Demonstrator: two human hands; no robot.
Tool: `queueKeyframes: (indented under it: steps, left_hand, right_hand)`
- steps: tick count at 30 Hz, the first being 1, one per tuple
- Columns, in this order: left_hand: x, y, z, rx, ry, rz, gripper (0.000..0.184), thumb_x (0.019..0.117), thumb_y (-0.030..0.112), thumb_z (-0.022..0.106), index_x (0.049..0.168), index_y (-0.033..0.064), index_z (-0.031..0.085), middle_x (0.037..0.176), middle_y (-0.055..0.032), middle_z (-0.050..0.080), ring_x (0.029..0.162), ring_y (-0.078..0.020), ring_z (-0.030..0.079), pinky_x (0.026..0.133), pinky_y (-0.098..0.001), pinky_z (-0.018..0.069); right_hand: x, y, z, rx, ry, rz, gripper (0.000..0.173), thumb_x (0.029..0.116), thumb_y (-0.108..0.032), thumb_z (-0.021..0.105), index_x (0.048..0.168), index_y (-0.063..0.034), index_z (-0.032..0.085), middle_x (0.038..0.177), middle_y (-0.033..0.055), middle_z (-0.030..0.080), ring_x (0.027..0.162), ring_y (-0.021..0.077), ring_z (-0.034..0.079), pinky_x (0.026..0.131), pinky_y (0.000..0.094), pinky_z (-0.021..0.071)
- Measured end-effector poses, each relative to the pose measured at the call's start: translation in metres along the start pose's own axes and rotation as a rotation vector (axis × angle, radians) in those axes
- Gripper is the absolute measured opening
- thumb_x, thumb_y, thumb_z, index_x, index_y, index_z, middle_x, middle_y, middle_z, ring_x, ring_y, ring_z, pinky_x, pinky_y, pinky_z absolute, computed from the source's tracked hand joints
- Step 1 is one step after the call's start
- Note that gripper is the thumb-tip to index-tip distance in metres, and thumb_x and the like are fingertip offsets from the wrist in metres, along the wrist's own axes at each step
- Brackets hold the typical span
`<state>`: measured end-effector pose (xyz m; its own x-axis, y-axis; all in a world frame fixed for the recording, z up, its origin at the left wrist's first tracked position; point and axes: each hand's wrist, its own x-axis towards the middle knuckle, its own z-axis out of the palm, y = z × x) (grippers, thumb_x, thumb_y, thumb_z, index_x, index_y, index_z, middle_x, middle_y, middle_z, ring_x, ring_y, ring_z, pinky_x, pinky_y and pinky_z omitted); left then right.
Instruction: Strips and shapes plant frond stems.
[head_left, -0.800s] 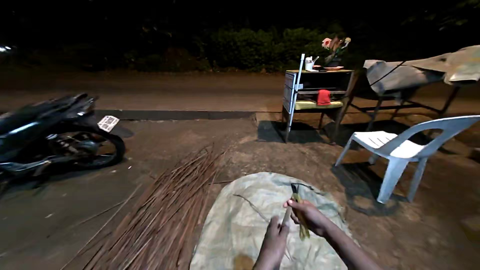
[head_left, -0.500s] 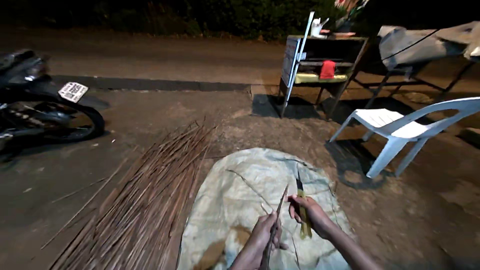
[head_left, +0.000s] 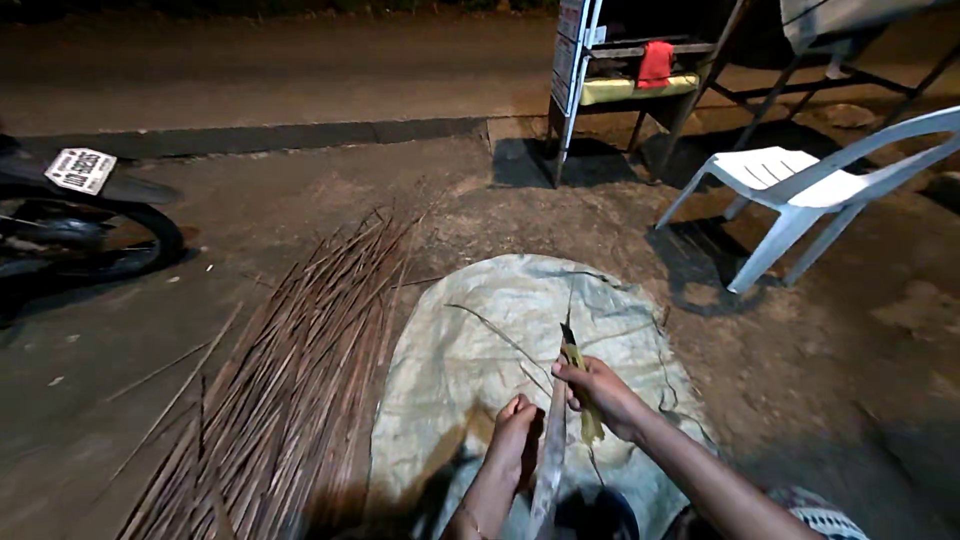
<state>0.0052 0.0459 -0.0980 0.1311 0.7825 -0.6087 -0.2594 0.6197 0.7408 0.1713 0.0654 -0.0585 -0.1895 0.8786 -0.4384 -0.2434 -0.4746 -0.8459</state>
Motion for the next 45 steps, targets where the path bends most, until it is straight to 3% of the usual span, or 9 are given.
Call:
queueKeyframes:
  steps: [5, 12, 15, 18, 21, 30, 36, 39, 45]
  left_hand:
    - [-0.003, 0.006, 0.002, 0.082, 0.052, -0.058, 0.009, 0.1049, 0.005, 0.044, 0.099, 0.0061, 0.05, 0.083, -0.0085, 0.063, 0.069, -0.0193, 0.063, 0.061, -0.0394, 0.0562]
    - [-0.007, 0.009, 0.002, 0.115, -0.062, -0.192, 0.039, 0.112, 0.027, 0.037, 0.135, 0.0035, 0.057, 0.121, -0.017, 0.067, 0.104, -0.0273, 0.067, 0.077, -0.0431, 0.0562]
    - [-0.009, 0.004, 0.002, 0.146, -0.074, -0.129, 0.033, 0.1105, 0.012, 0.036, 0.135, -0.0025, 0.054, 0.124, -0.0179, 0.066, 0.106, -0.0239, 0.067, 0.086, -0.04, 0.056]
    - [-0.012, 0.004, 0.003, 0.098, -0.131, -0.106, 0.03, 0.1107, 0.009, 0.036, 0.131, -0.0045, 0.053, 0.115, -0.0149, 0.066, 0.102, -0.0201, 0.066, 0.092, -0.0379, 0.0551]
    - [-0.012, 0.01, 0.009, 0.025, -0.166, -0.138, 0.039, 0.1125, 0.033, 0.028, 0.104, 0.01, 0.058, 0.085, -0.001, 0.061, 0.078, -0.0124, 0.062, 0.076, -0.031, 0.0536]
    - [-0.008, 0.014, 0.007, -0.02, -0.181, -0.154, 0.064, 0.1115, 0.046, 0.018, 0.144, -0.0012, 0.046, 0.14, -0.0169, 0.057, 0.125, -0.0235, 0.058, 0.104, -0.0379, 0.0471]
    - [-0.01, 0.012, 0.007, -0.032, -0.167, -0.156, 0.051, 0.1131, 0.038, 0.026, 0.131, 0.0001, 0.055, 0.116, -0.0135, 0.067, 0.104, -0.0205, 0.067, 0.093, -0.0341, 0.0536]
    - [-0.014, 0.008, 0.008, 0.072, -0.031, -0.11, 0.024, 0.1108, 0.012, 0.038, 0.1, 0.0019, 0.057, 0.076, -0.0052, 0.061, 0.064, -0.0114, 0.062, 0.063, -0.0242, 0.0555]
    - [-0.011, 0.009, 0.009, 0.053, -0.043, -0.103, 0.022, 0.1115, 0.009, 0.031, 0.103, 0.0027, 0.05, 0.075, -0.0057, 0.056, 0.065, -0.0168, 0.06, 0.074, -0.04, 0.0605]
  right_hand:
    - [0.0, -0.004, -0.005, 0.028, 0.009, -0.022, 0.014, 0.1067, -0.01, 0.05, 0.094, -0.0074, 0.055, 0.061, -0.004, 0.053, 0.049, 0.0043, 0.051, 0.051, 0.0185, 0.0466]
    - [0.001, -0.007, -0.006, 0.037, -0.019, -0.034, 0.013, 0.1069, -0.01, 0.05, 0.094, -0.0078, 0.054, 0.062, -0.0046, 0.053, 0.05, 0.0031, 0.05, 0.051, 0.0176, 0.0449]
    - [0.003, -0.006, -0.009, 0.035, -0.03, -0.038, 0.014, 0.1069, -0.01, 0.051, 0.093, -0.008, 0.054, 0.062, -0.0044, 0.053, 0.05, 0.0033, 0.05, 0.051, 0.0175, 0.0449]
    - [0.004, -0.006, -0.01, 0.03, -0.037, -0.037, 0.015, 0.1071, -0.011, 0.051, 0.093, -0.0081, 0.054, 0.062, -0.0047, 0.053, 0.05, 0.0032, 0.05, 0.051, 0.0174, 0.0448]
    - [0.005, -0.006, -0.01, 0.029, -0.045, -0.033, 0.014, 0.1072, -0.011, 0.051, 0.093, -0.008, 0.054, 0.062, -0.0048, 0.052, 0.05, 0.003, 0.05, 0.051, 0.0172, 0.0445]
    - [0.004, -0.005, -0.009, 0.027, -0.034, -0.035, 0.014, 0.1069, -0.011, 0.051, 0.094, -0.0077, 0.054, 0.061, -0.005, 0.053, 0.05, 0.003, 0.051, 0.051, 0.0176, 0.0452]
    - [0.004, -0.005, -0.009, 0.018, -0.033, -0.028, 0.014, 0.1068, -0.01, 0.051, 0.093, -0.0074, 0.055, 0.06, -0.0048, 0.052, 0.05, 0.0032, 0.051, 0.051, 0.0175, 0.0454]
    - [0.004, -0.007, -0.008, 0.027, -0.033, -0.016, 0.013, 0.1071, -0.01, 0.051, 0.095, -0.0072, 0.054, 0.061, -0.0047, 0.052, 0.05, 0.003, 0.051, 0.051, 0.0169, 0.0456]
    - [0.004, -0.006, -0.008, 0.029, -0.036, -0.014, 0.013, 0.107, -0.01, 0.051, 0.095, -0.0075, 0.054, 0.061, -0.0049, 0.052, 0.05, 0.0028, 0.051, 0.051, 0.0168, 0.0451]
